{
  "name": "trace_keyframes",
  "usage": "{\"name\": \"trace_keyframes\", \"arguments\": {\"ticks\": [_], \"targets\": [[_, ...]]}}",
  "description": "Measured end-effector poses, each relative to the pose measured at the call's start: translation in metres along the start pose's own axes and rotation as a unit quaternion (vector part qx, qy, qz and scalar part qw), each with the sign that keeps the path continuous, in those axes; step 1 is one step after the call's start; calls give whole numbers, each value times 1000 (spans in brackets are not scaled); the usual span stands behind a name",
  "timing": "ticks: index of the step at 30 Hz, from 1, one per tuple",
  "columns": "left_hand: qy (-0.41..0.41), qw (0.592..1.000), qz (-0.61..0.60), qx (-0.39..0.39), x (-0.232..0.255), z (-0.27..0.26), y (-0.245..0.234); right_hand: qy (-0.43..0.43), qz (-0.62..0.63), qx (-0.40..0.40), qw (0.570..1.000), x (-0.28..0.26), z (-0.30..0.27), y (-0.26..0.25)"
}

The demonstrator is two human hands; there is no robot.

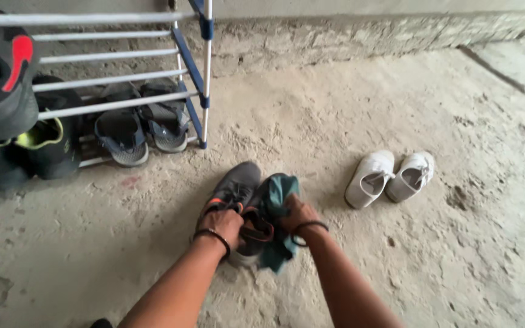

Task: The person wipes several pairs of shoes with a cloth and places them on a shoe rack. They clean dark sneakers, white sneakers, and other footwear, arranging them on the shelves after wiping.

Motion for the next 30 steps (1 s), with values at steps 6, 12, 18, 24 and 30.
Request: {"name": "trace_keyframes", "arguments": {"ticks": [6, 12, 18, 24, 30], "targets": [[-12, 984, -132, 116, 27, -5, -44, 68, 257, 142, 954, 6, 7, -58], [-85, 875, -409, 243, 28, 33, -96, -134, 376, 207, 893, -63, -31, -167], [-24, 918, -267, 291, 39, 4, -103, -64, 107, 119, 985, -47, -38, -157], [48, 990, -60, 118, 41, -3, -77, -3, -27, -5, 1000, 27, -23, -110], [5, 998, -64, -16, 1, 1, -9, -80, 59, -3, 995, -3, -12, -63]]}}
Point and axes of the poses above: each hand's wrist, its own z-axis towards the middle knuckle, its own y-axis out of the palm, x = y × z, the point moved 2 cm from there along z, towards the middle knuckle, and after that the axes turned 9 degrees about z, right-handed, at the moved point
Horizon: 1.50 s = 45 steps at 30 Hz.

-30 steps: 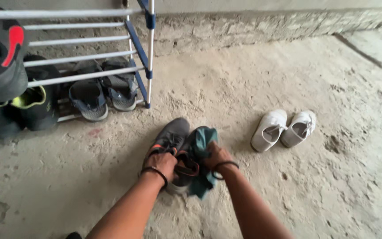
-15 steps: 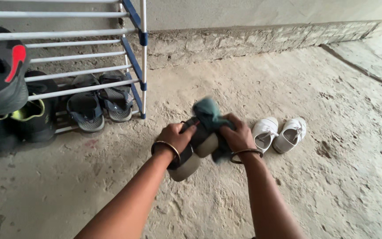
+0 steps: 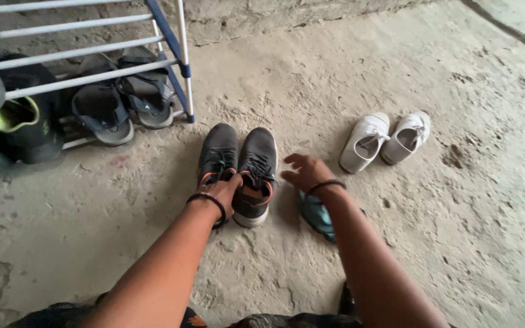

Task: The person wipes several pairs of shoes with a cloth and places them on a shoe rack. They clean dark sneakers, white sneakers, and other footwear, arranging them on the shelves after wiping.

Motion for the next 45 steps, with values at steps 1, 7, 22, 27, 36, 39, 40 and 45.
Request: {"name": "trace_keyframes", "arguments": {"ticks": [1, 7, 22, 27, 36, 39, 40, 45], "targets": [[-1, 999, 3, 53, -4, 2, 2, 17, 31, -16, 999, -14, 5, 14], [-44, 987, 108, 109, -16, -8, 8, -31, -72, -129, 989, -66, -31, 86], [120, 911, -5, 395, 18, -15, -137, -36, 123, 173, 977, -105, 9, -73], [137, 874, 5, 467, 21, 10, -124, -280, 46, 324, 903, -88, 2, -72], [41, 994, 82, -66, -95, 128, 135, -89, -81, -213, 970, 22, -22, 121], [12, 999, 30, -44, -88, 85, 99, -74, -95, -184, 976, -4, -9, 104], [3, 999, 12, -39, -80, 60, 81, -90, -76, -167, 979, -11, -10, 98], [-60, 998, 1, 4, -45, -14, 12, -57, -98, -106, 988, -30, -17, 81]]}}
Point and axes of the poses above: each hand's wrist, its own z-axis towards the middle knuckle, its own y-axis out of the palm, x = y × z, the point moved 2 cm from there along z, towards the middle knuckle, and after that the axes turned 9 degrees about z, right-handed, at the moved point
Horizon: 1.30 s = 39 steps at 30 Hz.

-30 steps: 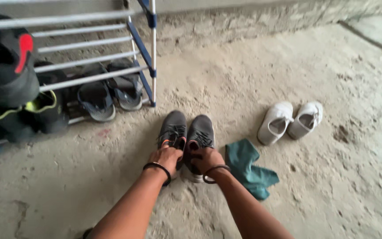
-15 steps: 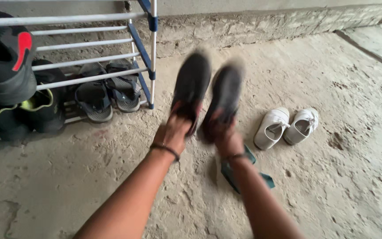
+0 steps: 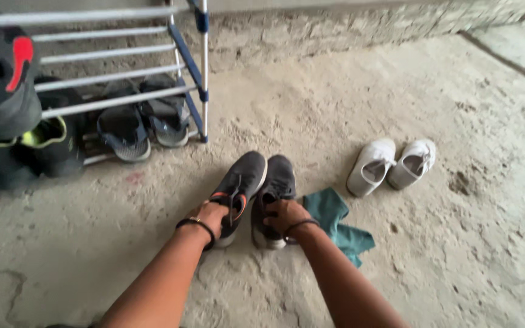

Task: The person wipes several pairs of shoes with a cloth and places them on a shoe rack. They clean dark sneakers, white sneakers, and other footwear, arranging them on the shelves after wiping.

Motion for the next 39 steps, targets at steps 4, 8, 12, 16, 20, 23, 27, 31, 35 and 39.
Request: {"name": "trace_keyframes", "arguments": {"ticks": [4, 8, 12, 16, 20, 23, 27, 31, 35, 39], "targets": [[-133, 976, -172, -11, 5, 6, 19, 16, -39, -43, 998, -6, -16, 9], [-37, 999, -33, 16, 14, 2, 13, 37, -93, -6, 995, -18, -15, -3], [42, 995, 38, 82, 31, -33, -48, 66, -63, 46, 995, -33, -22, -56], [26, 993, 32, 108, 61, -80, -116, 45, -68, 68, 994, -56, -35, -115], [34, 988, -1, 153, 75, -113, -151, -19, -96, 81, 992, -87, -53, -158], [61, 979, 22, 194, 79, -129, -175, -22, -131, 72, 989, -119, -66, -194], [81, 968, 26, 234, 73, -165, -218, -53, -169, 95, 980, -168, -96, -236], [85, 961, 36, 262, 62, -222, -259, -77, -191, 119, 971, -212, -132, -272], [70, 949, 38, 304, 44, -288, -291, -140, -180, 165, 960, -256, -165, -298], [44, 922, 13, 385, 29, -346, -304, -128, -170, 172, 962, -298, -181, -317]]}}
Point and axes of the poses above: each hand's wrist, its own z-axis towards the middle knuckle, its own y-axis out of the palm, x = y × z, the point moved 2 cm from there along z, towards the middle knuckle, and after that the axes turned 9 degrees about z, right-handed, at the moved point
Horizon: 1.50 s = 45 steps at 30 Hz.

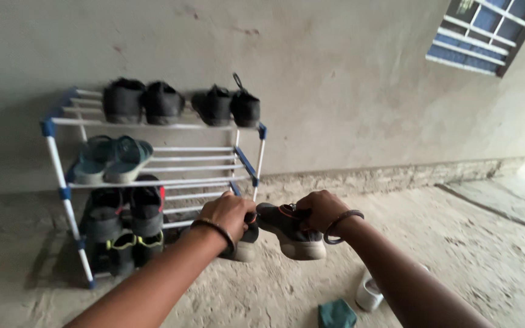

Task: The person wipes several pairs of shoes with a cloth and places them on a shoe rack. They clean dark sneakers, white sneakers, and other footwear, arranging them on the shelves after wiping.

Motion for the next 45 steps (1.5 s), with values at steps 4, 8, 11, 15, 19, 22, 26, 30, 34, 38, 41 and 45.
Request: {"name": "trace_keyframes", "arguments": {"ticks": [4, 8, 11, 15, 19, 22, 26, 30, 34, 38, 41, 45], "targets": [[12, 996, -8, 92, -15, -25, -28, -54, 16, 66, 996, -28, 10, -22], [44, 984, 44, 166, -41, -36, -38, -41, 54, 109, 992, -52, 22, -31], [38, 977, 51, 204, -65, -26, -37, -40, 62, 150, 986, -75, 40, -24], [36, 964, 71, 252, -96, 2, -31, -18, 96, 166, 981, -98, 71, -18], [3, 964, 80, 255, -125, 38, -19, -4, 126, 160, 979, -114, 101, -8], [4, 955, 92, 281, -145, 65, -8, -2, 132, 163, 978, -116, 132, 4], [-27, 953, 61, 297, -167, 99, 12, -33, 125, 173, 976, -113, 186, 28], [-47, 952, 39, 300, -190, 130, 37, -32, 102, 164, 981, -108, 232, 51], [-48, 942, 49, 328, -215, 155, 63, -30, 98, 159, 982, -107, 265, 66], [-29, 936, 60, 346, -234, 169, 80, -48, 67, 165, 983, -105, 286, 79], [-31, 932, 60, 355, -235, 172, 84, -58, 75, 180, 979, -100, 293, 86], [-19, 934, 55, 353, -226, 169, 75, -72, 93, 204, 972, -94, 287, 86]]}}
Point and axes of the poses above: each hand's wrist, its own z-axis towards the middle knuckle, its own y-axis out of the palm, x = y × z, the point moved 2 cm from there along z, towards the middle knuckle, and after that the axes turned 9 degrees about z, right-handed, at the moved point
